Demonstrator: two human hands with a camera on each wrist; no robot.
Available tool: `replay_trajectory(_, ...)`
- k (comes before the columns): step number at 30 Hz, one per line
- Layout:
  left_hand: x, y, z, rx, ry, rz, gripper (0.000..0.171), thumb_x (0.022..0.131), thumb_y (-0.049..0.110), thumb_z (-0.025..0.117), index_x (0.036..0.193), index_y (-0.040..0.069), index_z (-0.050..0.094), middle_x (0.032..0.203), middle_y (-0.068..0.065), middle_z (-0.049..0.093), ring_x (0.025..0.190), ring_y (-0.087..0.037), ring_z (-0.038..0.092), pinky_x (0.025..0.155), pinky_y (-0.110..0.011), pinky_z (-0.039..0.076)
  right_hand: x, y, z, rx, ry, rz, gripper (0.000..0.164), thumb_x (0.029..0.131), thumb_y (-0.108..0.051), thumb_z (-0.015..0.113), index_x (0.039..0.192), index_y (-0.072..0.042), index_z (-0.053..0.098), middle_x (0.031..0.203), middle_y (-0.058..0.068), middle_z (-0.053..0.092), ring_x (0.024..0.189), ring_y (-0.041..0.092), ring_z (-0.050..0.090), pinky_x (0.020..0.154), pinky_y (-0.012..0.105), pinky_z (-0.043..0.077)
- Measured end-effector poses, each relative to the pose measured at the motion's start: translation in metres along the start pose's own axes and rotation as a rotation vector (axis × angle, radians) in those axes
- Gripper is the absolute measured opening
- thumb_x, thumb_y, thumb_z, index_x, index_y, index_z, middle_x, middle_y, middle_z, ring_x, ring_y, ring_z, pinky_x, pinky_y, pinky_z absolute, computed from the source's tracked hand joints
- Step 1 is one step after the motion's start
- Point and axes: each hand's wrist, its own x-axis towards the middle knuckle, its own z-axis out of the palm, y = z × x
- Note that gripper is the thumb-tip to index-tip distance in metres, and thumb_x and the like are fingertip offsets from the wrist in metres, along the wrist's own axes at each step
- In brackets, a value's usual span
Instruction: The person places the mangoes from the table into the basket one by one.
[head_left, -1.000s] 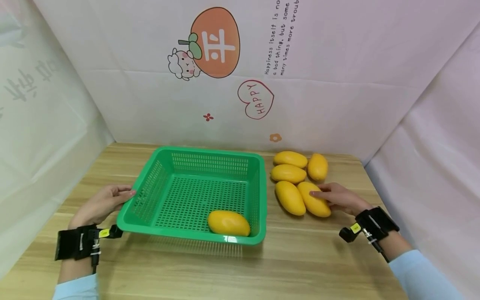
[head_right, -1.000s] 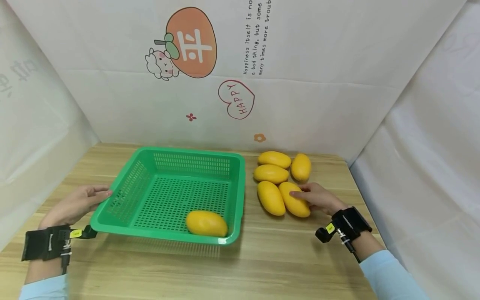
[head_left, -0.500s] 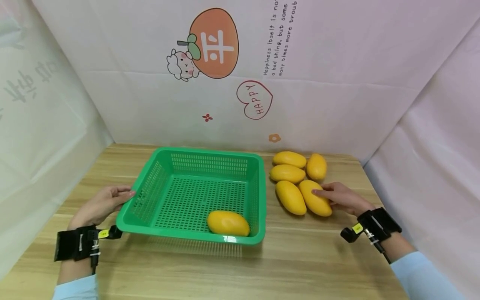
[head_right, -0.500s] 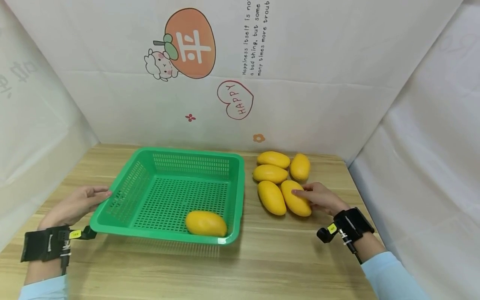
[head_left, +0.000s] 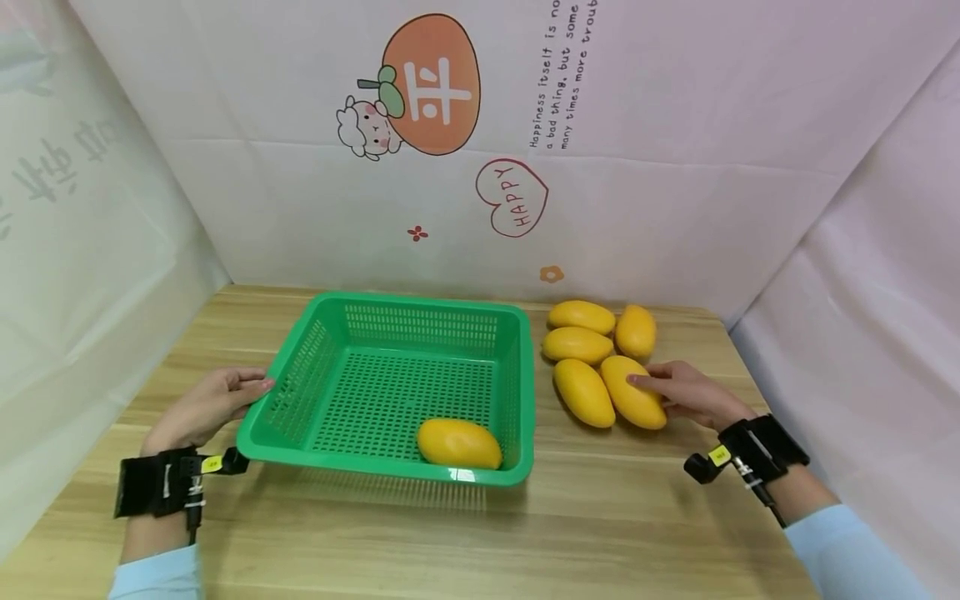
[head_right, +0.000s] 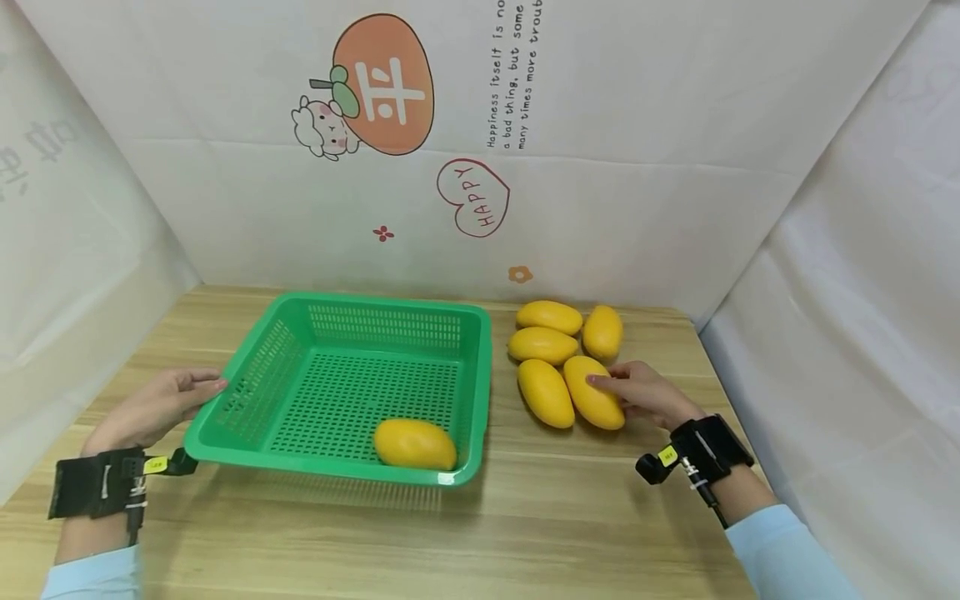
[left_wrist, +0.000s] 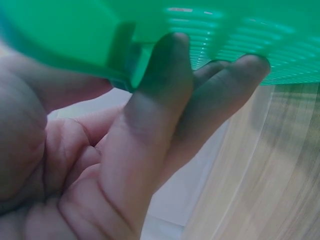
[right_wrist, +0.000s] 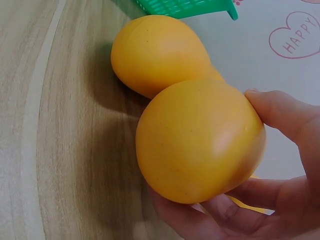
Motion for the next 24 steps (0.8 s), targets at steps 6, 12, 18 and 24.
replay_trajectory(6, 0.0, 0.0, 0.0, 0.035, 0.012, -0.013, 0.066, 0.1, 0.032, 0.044, 0.139, -0.017, 0.023, 0.134, -0.036, 0.04, 0.108, -0.008, 0.058, 0.09, -0.026, 0.051, -0.002, -0.004, 0.001, 0.012, -0.004, 0.002, 0.083, 0.088, -0.051, 0.057, 0.141, 0.007, 0.03, 0.116, 0.014, 0.051, 0.093, 0.017, 0.055, 0.08, 0.033, 0.055)
replay_trajectory(12, -0.001, 0.0, -0.001, 0.072, 0.021, -0.013, 0.065, 0.1, 0.033, 0.044, 0.139, -0.016, 0.025, 0.133, -0.035, 0.042, 0.112, -0.019, 0.057, 0.089, -0.029, 0.052, -0.006, -0.008, 0.0, 0.015, -0.012, -0.035, 0.076, 0.089, -0.049, 0.058, 0.138, 0.005, 0.036, 0.108, 0.012, 0.052, 0.089, 0.018, 0.056, 0.076, 0.032, 0.055)
replay_trajectory(18, -0.001, 0.001, -0.001, 0.113, 0.026, 0.002, 0.063, 0.1, 0.033, 0.043, 0.137, -0.016, 0.029, 0.131, -0.034, 0.045, 0.111, -0.024, 0.058, 0.087, -0.03, 0.053, -0.01, -0.01, 0.0, 0.033, -0.008, -0.035, 0.07, 0.089, -0.047, 0.058, 0.134, 0.003, 0.04, 0.1, 0.009, 0.053, 0.082, 0.016, 0.055, 0.071, 0.03, 0.055)
replay_trajectory(24, -0.003, 0.003, 0.0, 0.177, 0.057, 0.0, 0.064, 0.099, 0.036, 0.045, 0.136, -0.015, 0.033, 0.13, -0.033, 0.047, 0.112, -0.034, 0.056, 0.086, -0.034, 0.054, -0.013, -0.012, 0.0, 0.027, -0.009, -0.038, 0.074, 0.089, -0.048, 0.057, 0.138, 0.004, 0.035, 0.108, 0.012, 0.053, 0.09, 0.018, 0.057, 0.077, 0.033, 0.055)
